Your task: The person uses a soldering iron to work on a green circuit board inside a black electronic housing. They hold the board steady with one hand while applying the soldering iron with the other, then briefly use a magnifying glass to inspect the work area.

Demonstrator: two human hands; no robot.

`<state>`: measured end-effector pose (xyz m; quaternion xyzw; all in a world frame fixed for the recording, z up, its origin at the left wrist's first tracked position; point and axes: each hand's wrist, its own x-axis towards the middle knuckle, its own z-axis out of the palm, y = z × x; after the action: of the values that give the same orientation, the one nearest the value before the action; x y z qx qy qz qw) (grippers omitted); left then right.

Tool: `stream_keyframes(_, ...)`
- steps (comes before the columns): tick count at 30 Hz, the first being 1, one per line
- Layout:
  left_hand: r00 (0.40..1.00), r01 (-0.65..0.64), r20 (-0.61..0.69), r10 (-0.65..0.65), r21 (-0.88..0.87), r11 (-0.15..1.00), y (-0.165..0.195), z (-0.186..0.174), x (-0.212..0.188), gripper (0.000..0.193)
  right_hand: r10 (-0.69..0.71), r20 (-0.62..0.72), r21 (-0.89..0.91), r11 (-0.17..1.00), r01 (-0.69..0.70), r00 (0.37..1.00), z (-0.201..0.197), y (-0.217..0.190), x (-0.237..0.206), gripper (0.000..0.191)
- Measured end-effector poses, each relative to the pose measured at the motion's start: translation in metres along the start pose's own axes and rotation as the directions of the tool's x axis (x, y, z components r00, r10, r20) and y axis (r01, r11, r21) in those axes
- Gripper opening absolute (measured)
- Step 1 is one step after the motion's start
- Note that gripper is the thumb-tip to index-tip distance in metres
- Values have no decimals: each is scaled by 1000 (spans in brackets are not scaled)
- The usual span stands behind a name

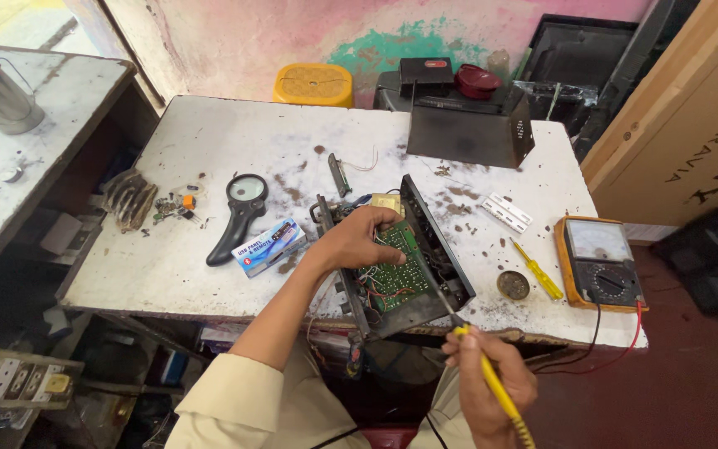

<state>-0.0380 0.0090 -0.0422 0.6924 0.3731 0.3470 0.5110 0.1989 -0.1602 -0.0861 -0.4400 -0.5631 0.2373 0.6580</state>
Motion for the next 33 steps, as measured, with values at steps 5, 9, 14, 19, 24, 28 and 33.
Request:
stream_keyframes(5, 1000, 9, 7, -8, -7, 1000, -1, -2, 1, 41, -35, 60, -154, 987, 44, 998, 12, -10, 7, 14)
stream_keyframes(9, 999, 28, 16, -28, -27, 999, -1, -2, 2, 41, -48, 69, -158, 986, 59, 996, 14, -9, 10, 14)
stream_keyframes(14, 1000, 15, 21, -14, -21, 1000, -1, -3, 2, 43, -87, 43, -161, 983, 93, 995, 20, -11, 7, 16)
stream_keyframes(19, 1000, -3, 11, 2, 25, 1000, 1, -3, 1, 46, -213, 55, -158, 963, 219, 975, 23, -14, 7, 18)
stream_keyframes(24, 1000, -2, 8, 2, 34, 999, 3, -3, 0, 45, -262, 44, -209, 941, 265, 964, 25, -11, 6, 17)
stream_keyframes(28, 1000, -2, -20, 4, 81, 997, 2, -4, -1, 46, -101, -30, -117, 988, 97, 994, 28, -6, 0, 16)
stream_keyframes(33, 1000, -4, 1, 4, 37, 999, 0, -5, 1, 45, -16, -46, -81, 997, 12, 999, 30, -6, -2, 14)
